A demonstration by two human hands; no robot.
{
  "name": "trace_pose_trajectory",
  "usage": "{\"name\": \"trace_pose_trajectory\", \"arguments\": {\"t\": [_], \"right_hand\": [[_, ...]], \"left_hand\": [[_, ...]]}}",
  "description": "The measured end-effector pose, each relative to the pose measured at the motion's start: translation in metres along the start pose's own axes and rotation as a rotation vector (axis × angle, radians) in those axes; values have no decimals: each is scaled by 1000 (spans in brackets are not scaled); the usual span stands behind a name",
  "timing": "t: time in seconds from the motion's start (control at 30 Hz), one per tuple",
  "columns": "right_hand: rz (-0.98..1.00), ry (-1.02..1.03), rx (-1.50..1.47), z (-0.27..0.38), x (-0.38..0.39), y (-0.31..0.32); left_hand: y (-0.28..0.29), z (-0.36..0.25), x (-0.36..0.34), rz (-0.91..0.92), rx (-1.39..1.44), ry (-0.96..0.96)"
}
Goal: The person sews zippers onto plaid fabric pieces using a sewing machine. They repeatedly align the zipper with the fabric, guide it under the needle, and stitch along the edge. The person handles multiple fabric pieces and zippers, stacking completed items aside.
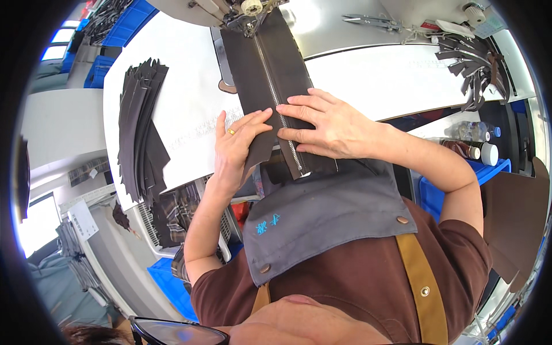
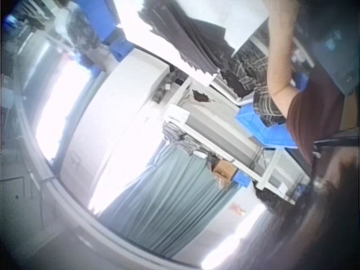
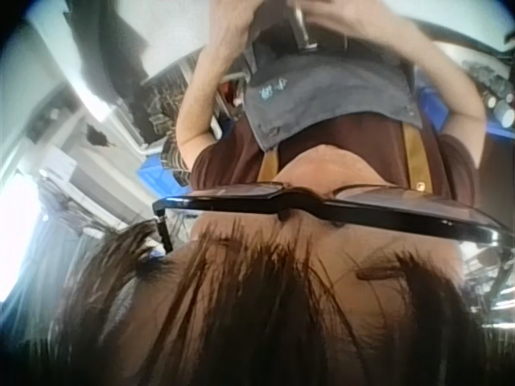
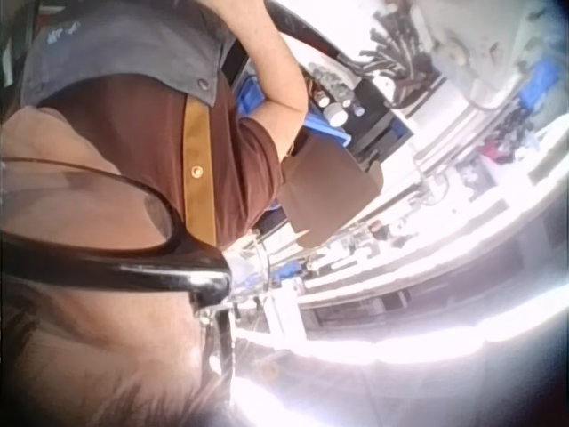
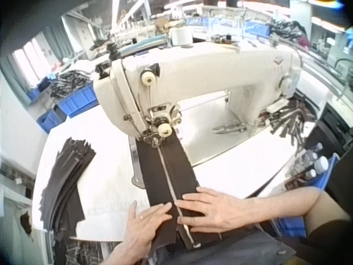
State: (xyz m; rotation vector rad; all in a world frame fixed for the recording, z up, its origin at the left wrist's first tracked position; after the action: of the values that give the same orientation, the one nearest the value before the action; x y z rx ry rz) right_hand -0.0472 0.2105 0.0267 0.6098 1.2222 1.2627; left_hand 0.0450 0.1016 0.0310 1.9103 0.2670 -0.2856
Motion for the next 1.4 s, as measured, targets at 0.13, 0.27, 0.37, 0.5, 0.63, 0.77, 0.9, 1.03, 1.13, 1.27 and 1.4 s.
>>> {"name": "trace_pose_trajectory", "arguments": {"t": [0.13, 0.27, 0.37, 0.5, 0.63, 0.77, 0.9, 1.03, 1.13, 1.27, 1.4], "right_hand": [[16, -11, -12, -1, 0, -1], [45, -51, -33, -3, 1, -3], [32, -83, -48, -5, 2, -6], [22, -63, -22, -1, -1, -2], [31, -60, -60, -2, -2, 0], [30, -51, -85, -1, -5, 1], [34, -61, -101, -3, -4, 1], [37, -70, -117, -3, -5, 1], [25, -81, -92, -2, -5, 1], [1, -64, -47, 1, 0, -1], [15, -20, -73, 2, -2, 2]], "left_hand": [[-1, 0, 0, 34, -32, -8], [-2, 1, 0, 66, -98, -38], [-3, -2, -2, 104, -117, -72], [-1, 3, -5, 135, -47, -90], [5, 29, -24, 138, 45, -81], [5, 67, -84, -12, 17, -33], [-3, 81, -117, -100, 28, -155], [-6, 79, -122, -74, -63, -188], [-6, 73, -118, -158, -192, -184], [-7, 79, -90, -227, -161, -13], [-5, 79, -80, -101, -168, 18]]}}
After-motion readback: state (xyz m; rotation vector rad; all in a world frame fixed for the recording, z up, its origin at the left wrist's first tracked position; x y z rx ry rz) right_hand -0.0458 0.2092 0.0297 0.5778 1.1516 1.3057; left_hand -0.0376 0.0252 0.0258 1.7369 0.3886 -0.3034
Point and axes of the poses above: each hand's wrist, its own x-axis away from the middle knuckle, its own y-axis out of the back of the hand, z = x × y, the point moved 7 cm from there along -x, towards the middle knuckle, and after that the axes turned 5 degrees about -x, right-handed, at the moved point
